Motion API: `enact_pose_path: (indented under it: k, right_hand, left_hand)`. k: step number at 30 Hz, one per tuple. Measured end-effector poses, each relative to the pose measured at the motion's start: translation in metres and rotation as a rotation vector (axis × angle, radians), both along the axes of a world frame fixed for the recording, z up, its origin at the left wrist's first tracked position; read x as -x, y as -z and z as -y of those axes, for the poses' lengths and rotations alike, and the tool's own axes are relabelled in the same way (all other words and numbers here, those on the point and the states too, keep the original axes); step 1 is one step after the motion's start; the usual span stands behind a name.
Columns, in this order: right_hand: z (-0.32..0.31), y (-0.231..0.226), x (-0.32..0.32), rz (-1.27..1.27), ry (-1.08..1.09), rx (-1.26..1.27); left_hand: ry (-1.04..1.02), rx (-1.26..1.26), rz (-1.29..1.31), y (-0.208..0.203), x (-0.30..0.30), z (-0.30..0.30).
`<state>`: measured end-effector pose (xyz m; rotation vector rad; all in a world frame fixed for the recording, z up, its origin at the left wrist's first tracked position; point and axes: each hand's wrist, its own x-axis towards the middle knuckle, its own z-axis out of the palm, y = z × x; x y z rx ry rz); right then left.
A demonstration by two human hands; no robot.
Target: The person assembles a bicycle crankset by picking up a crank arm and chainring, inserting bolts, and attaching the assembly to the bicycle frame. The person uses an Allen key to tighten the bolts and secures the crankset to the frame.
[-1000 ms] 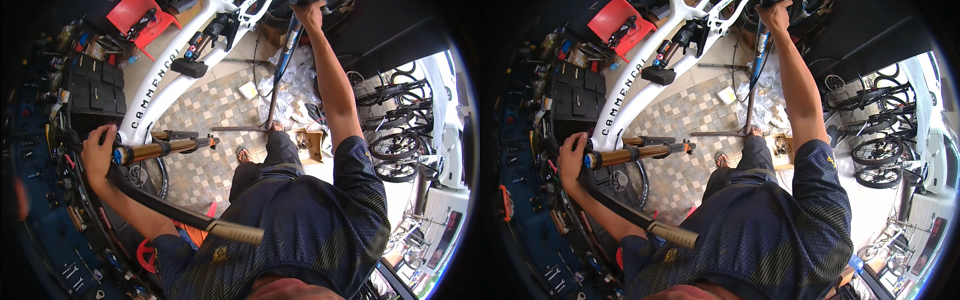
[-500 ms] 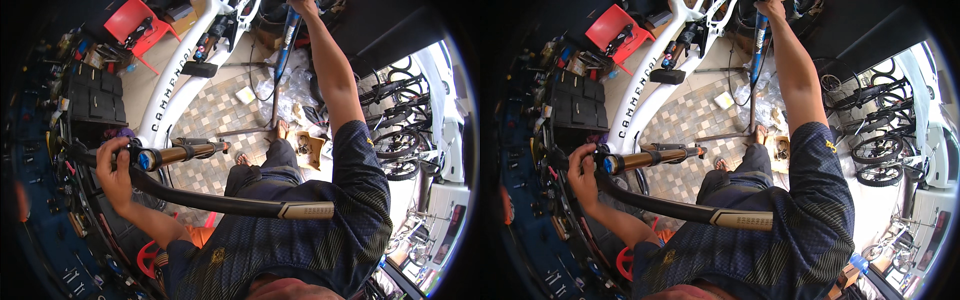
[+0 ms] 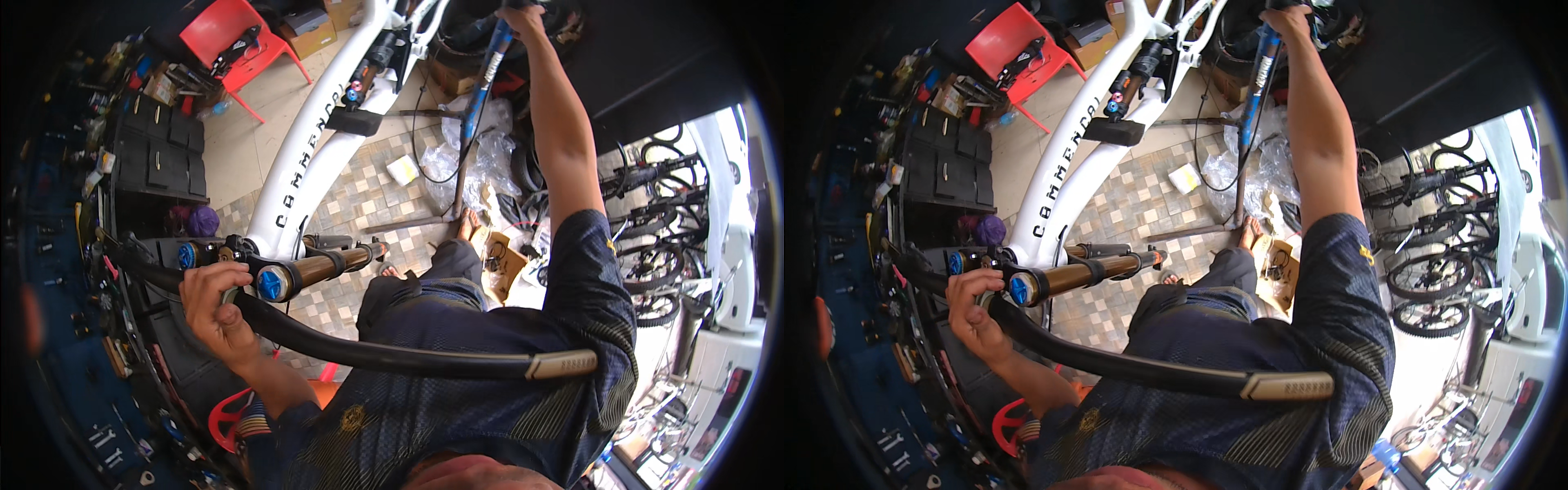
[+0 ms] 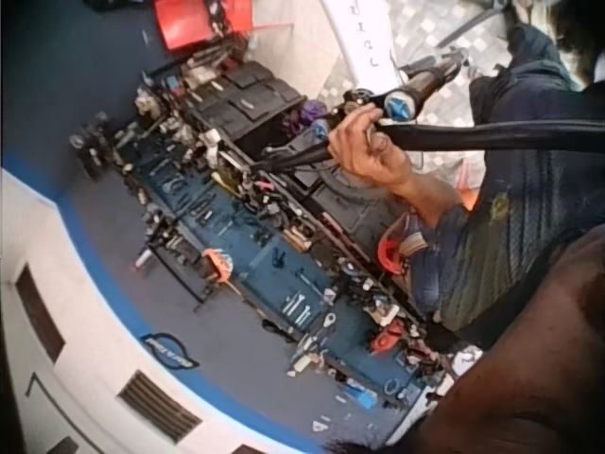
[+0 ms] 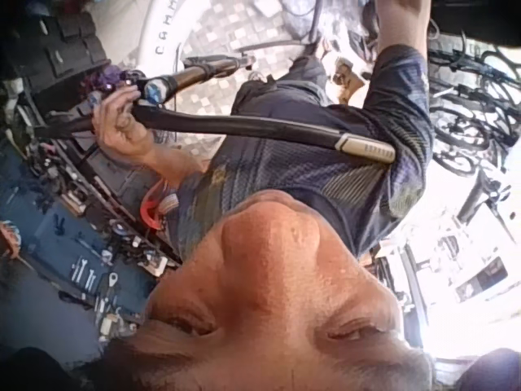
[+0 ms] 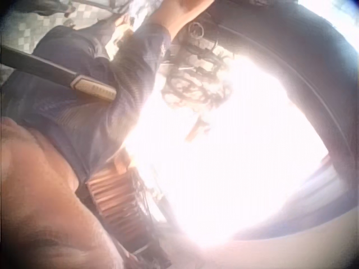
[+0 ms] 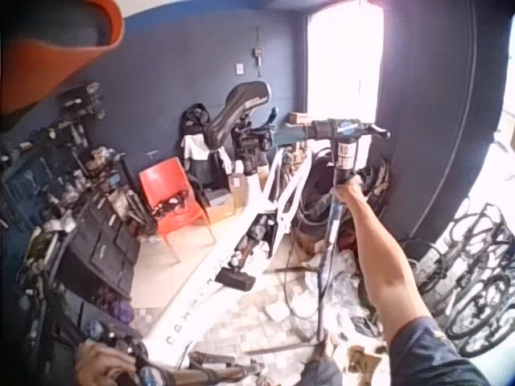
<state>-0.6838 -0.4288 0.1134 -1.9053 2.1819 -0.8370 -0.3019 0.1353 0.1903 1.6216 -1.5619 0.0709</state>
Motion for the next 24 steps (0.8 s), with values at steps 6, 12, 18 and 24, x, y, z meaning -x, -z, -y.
enact_pose_path:
  k: [6,12,18,24]
  right_hand:
    - [-0.016,-0.028,-0.027,0.258,0.186,-0.089]
    - [0.049,0.029,0.005,-0.021,0.039,0.256]
    - [0.003,0.045,0.021,0.294,-0.389,0.023]
    - [-0.194,0.059,0.035,0.839,-0.450,0.049]
  left_hand:
    - [-0.110,0.030,-0.028,0.018,0.009,0.005]
    - [-0.167,0.160,-0.021,0.027,0.046,0.017]
    - [-0.081,0.241,0.077,0.026,0.060,0.009]
    - [-0.221,0.171,0.423,-0.005,-0.033,-0.036]
